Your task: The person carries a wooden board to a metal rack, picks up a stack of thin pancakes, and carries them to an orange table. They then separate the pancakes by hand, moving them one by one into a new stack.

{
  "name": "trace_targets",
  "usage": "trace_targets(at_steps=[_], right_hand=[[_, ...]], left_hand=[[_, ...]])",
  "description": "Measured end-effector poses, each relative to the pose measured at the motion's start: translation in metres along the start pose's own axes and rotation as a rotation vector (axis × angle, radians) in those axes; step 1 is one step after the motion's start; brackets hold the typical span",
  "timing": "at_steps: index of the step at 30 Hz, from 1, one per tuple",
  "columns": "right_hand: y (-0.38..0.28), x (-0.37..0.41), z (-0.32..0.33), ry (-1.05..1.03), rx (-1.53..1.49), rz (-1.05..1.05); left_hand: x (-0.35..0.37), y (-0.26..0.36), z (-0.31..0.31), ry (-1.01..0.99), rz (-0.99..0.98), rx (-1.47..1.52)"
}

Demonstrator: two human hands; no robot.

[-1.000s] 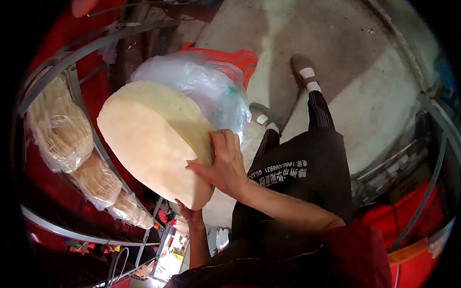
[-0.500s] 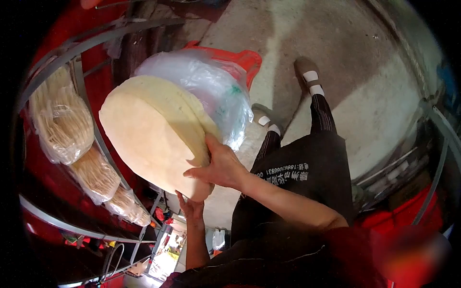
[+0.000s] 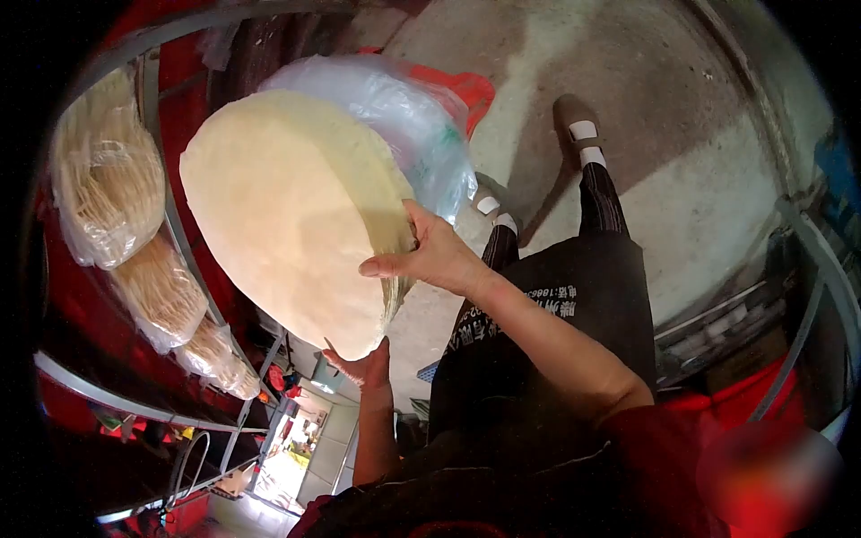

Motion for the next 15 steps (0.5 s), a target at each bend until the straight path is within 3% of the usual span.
trace_targets(at_steps=[5,9,12,15], right_hand=[[0.011,-0.001,0.001,-0.031,-0.009,-0.135],[0.017,0.003,-0.009,-0.144,-0.033,-0.194],[0.018,0.005,-0.013,-0.144,-0.034,-0.022],[0.034,0.002,0.002,-0.075,-0.095,-0.134]], left_hand=[[0.003,-0.006,-0.028,-0.041,0.052,0.125],[-0.008,-0.005,-0.018,-0.089,0.101,-0.085],[0.004,0.006,-0.040,-0.104,0.040,-0.036],[0.005,0.001,-0.018,-0.069,0.032,0.032]])
Point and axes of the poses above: each hand's wrist, its own x-axis away from the middle knuckle, its own z-axis out of the back of the hand, y = z × x, the point moved 6 cm from there along -x, towards the middle knuckle, and after that the axes turned 9 degrees about -x, right-handed, at the moved point
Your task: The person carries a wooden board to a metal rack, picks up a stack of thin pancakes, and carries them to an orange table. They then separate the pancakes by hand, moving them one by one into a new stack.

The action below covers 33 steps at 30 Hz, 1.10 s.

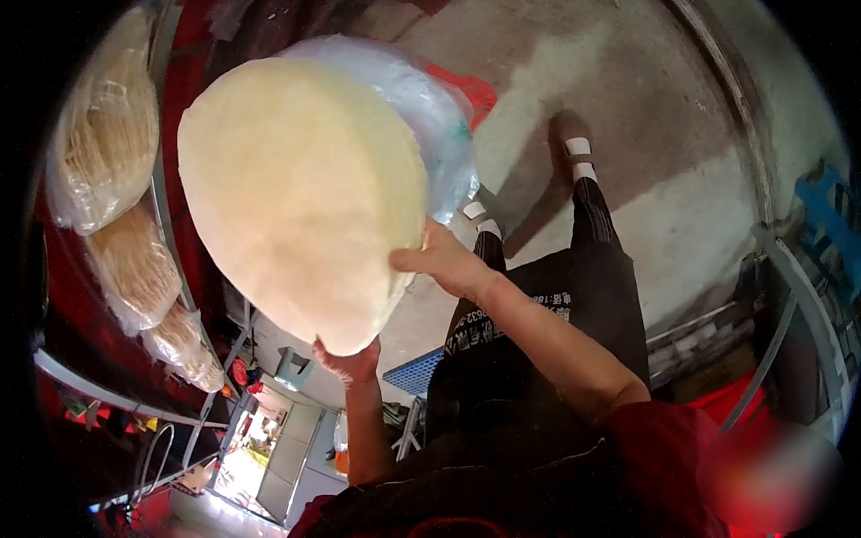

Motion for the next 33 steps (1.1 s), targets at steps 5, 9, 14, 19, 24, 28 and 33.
trace_targets(at_steps=[5,9,14,19,24,28,33], right_hand=[[-0.001,0.000,0.006,-0.008,-0.042,-0.034],[0.006,-0.003,0.013,0.041,-0.017,-0.035],[0.012,-0.003,0.022,0.055,-0.002,-0.088],[-0.008,0.000,-0.008,0.167,0.375,0.197],[0.003,-0.006,0.006,0.150,0.464,0.291],[0.005,-0.007,0.007,0.123,0.461,0.368],[0.003,-0.005,0.012,0.189,0.412,0.206]], left_hand=[[0.013,0.019,-0.024,0.028,-0.026,0.013],[0.012,0.031,-0.005,-0.013,-0.070,-0.006],[0.036,0.064,-0.029,0.013,0.015,0.111],[0.045,0.094,-0.057,-0.021,0.091,0.262],[0.043,0.104,-0.061,-0.049,0.138,0.268],[0.044,0.106,-0.068,-0.081,0.119,0.257],[0.033,0.080,-0.014,-0.135,0.138,0.153]])
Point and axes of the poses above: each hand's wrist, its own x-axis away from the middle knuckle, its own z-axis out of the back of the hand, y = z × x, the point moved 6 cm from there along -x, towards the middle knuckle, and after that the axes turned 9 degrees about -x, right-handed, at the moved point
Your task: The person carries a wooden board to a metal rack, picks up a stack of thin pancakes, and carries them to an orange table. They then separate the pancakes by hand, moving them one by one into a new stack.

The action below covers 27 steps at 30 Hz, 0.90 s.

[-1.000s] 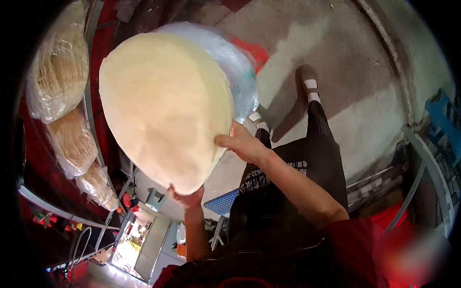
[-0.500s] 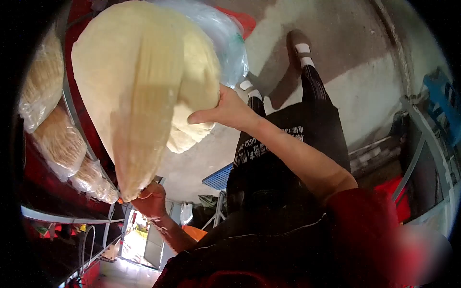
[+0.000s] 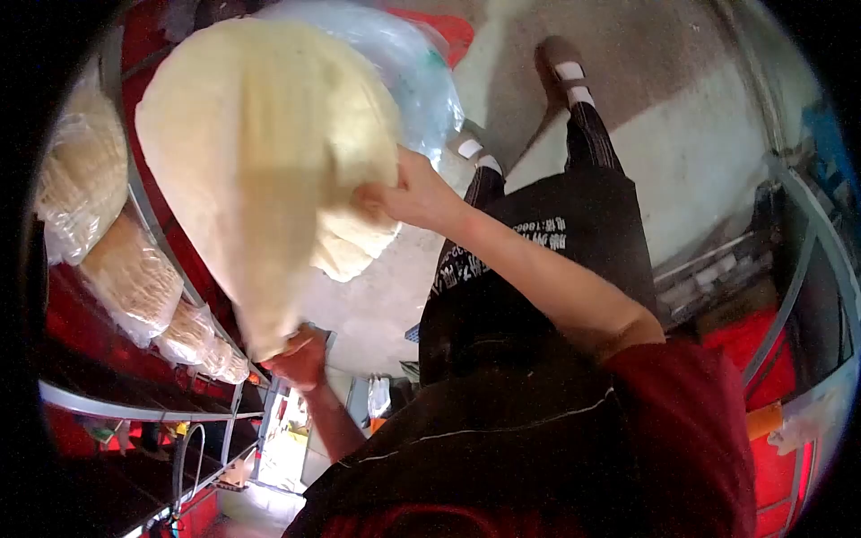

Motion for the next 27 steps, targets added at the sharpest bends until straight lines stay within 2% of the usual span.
trace_targets(at_steps=[2,3,4,5,7,8,11,12,13,14,15,17,18,21,23,24,25,27], right_hand=[[0.013,0.001,0.006,0.015,-0.131,-0.227],[0.013,0.000,0.004,0.095,-0.332,-0.294],[0.009,0.001,0.003,0.123,-0.492,-0.318],[0.004,0.002,0.003,0.155,-0.647,-0.341],[0.008,0.003,0.005,0.184,-0.524,-0.285],[0.004,0.003,0.002,-0.077,-0.284,-0.208],[-0.018,0.010,-0.019,0.042,-0.123,-0.103],[-0.021,0.012,-0.026,0.082,-0.277,-0.151],[-0.027,0.016,-0.035,0.087,-0.242,-0.125],[-0.034,0.021,-0.044,0.092,-0.203,-0.093],[-0.040,0.025,-0.052,0.098,-0.164,-0.061],[-0.047,0.029,-0.064,0.111,-0.149,-0.030],[-0.049,0.027,-0.064,0.121,-0.164,0.023],[-0.036,0.020,-0.047,0.071,-0.198,-0.163],[-0.047,0.026,-0.060,0.133,0.036,0.094],[-0.050,0.032,-0.071,0.093,0.149,0.082],[-0.063,0.037,-0.083,0.051,0.260,0.067],[-0.064,0.037,-0.090,-0.085,0.360,0.234]], left_hand=[[-0.020,-0.039,0.036,0.257,0.072,-0.246],[-0.032,-0.060,0.079,0.284,0.151,0.003],[-0.035,-0.074,0.063,0.277,0.305,-0.032],[-0.035,-0.072,0.061,0.356,0.255,-0.109],[-0.031,-0.066,0.075,0.369,0.307,-0.276],[-0.030,-0.064,0.081,0.329,0.270,-0.210],[-0.035,-0.057,0.073,0.232,0.168,-0.055],[-0.036,-0.056,0.055,0.229,0.152,-0.024],[-0.040,-0.056,0.042,0.220,0.141,0.008],[-0.047,-0.055,0.043,0.263,0.104,-0.072],[-0.049,-0.050,0.026,0.104,0.039,-0.223],[-0.051,-0.043,0.035,0.107,-0.036,-0.155],[-0.053,-0.040,0.033,0.088,-0.058,-0.222],[-0.059,-0.046,0.040,0.247,-0.034,-0.196],[-0.064,-0.045,0.024,0.184,-0.174,-0.329],[-0.062,-0.043,0.028,0.218,-0.197,-0.363],[-0.066,-0.036,0.087,0.135,-0.259,-0.305],[-0.061,-0.041,-0.015,0.050,-0.260,-0.873]])
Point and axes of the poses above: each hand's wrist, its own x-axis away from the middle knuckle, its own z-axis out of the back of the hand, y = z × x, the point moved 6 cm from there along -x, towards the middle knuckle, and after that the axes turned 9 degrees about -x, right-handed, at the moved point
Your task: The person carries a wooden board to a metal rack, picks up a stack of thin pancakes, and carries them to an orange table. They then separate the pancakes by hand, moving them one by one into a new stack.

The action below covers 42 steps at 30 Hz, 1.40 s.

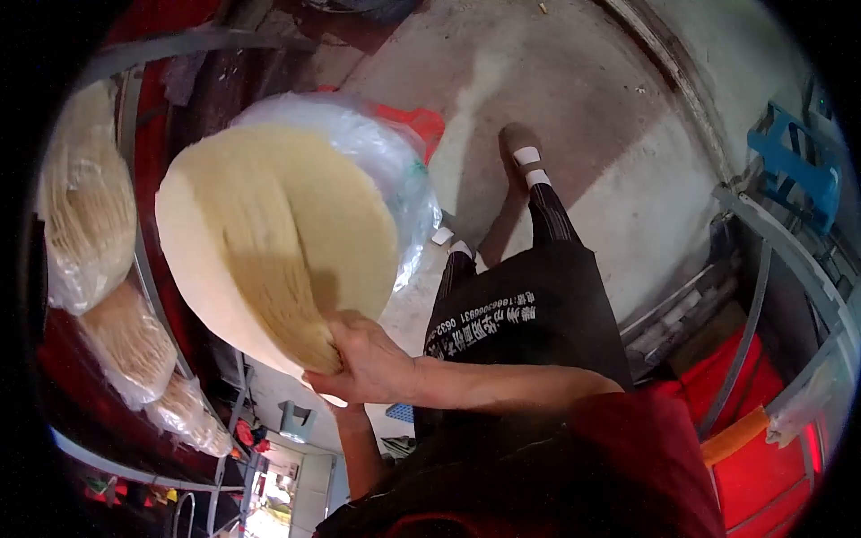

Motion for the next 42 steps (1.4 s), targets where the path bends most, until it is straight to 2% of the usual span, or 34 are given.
trace_targets(at_steps=[1,2,3,4,5,7,9,11,14,15,18,19,21,23,26,27,28,31,34,36,38,40,42], right_hand=[[0.008,-0.003,0.008,-0.008,0.084,0.147],[0.029,-0.009,0.022,-0.100,0.012,0.124],[0.048,-0.013,0.046,-0.015,-0.267,-0.101],[0.066,-0.014,0.060,0.065,-0.538,-0.325],[0.068,-0.016,0.064,0.054,-0.444,-0.311],[0.071,-0.012,0.060,0.033,-0.272,-0.298],[0.045,-0.005,0.037,-0.101,0.022,-0.084],[0.010,-0.014,0.021,-0.314,0.288,-0.080],[0.061,-0.026,0.059,-0.132,-0.052,-0.293],[0.072,-0.027,0.071,-0.165,-0.227,-0.376],[0.061,-0.026,0.073,0.077,-0.179,-0.088],[0.063,-0.026,0.072,0.050,-0.227,-0.153],[0.057,-0.028,0.071,0.060,-0.337,-0.135],[0.050,-0.032,0.074,0.086,-0.344,-0.157],[0.050,-0.035,0.075,0.059,-0.275,-0.303],[0.046,-0.035,0.072,0.059,-0.343,-0.367],[0.040,-0.035,0.068,0.070,-0.338,-0.344],[0.028,-0.032,0.057,0.123,-0.344,-0.304],[0.025,-0.030,0.048,0.113,-0.449,-0.342],[0.019,-0.030,0.043,0.123,-0.564,-0.346],[0.015,-0.032,0.040,0.141,-0.646,-0.379],[0.014,-0.031,0.038,0.164,-0.690,-0.456],[0.013,-0.031,0.034,0.154,-0.670,-0.466]], left_hand=[[0.002,-0.053,0.042,0.014,0.054,0.345],[-0.002,-0.068,0.052,0.076,0.074,0.295],[-0.005,-0.084,0.062,0.137,0.098,0.245],[-0.005,-0.055,0.011,0.129,0.207,0.302],[-0.004,-0.045,0.001,0.138,0.204,0.255],[-0.002,-0.065,0.023,0.200,0.282,0.310],[0.001,-0.078,0.039,0.233,0.328,0.320],[-0.003,-0.087,0.044,0.222,0.341,0.290],[0.003,-0.090,0.050,0.227,0.353,0.248],[0.004,-0.083,0.033,0.234,0.369,0.304],[0.005,-0.065,0.021,0.255,0.352,0.256],[0.010,-0.063,0.023,0.229,0.374,0.281],[0.012,-0.060,0.026,0.165,0.399,0.343],[0.003,-0.055,0.032,0.104,0.313,0.503],[0.005,-0.047,0.037,0.193,0.340,0.368],[0.005,-0.048,0.037,0.243,0.391,0.385],[0.005,-0.047,0.035,0.288,0.441,0.404],[-0.002,-0.023,0.011,0.099,0.365,0.507],[-0.006,-0.019,0.021,0.114,0.234,0.481],[-0.006,-0.012,0.026,0.156,0.143,0.321],[-0.005,-0.011,0.033,0.124,0.142,0.309],[0.000,-0.022,0.053,0.016,0.224,0.447],[-0.003,-0.030,0.071,0.016,0.217,0.540]])
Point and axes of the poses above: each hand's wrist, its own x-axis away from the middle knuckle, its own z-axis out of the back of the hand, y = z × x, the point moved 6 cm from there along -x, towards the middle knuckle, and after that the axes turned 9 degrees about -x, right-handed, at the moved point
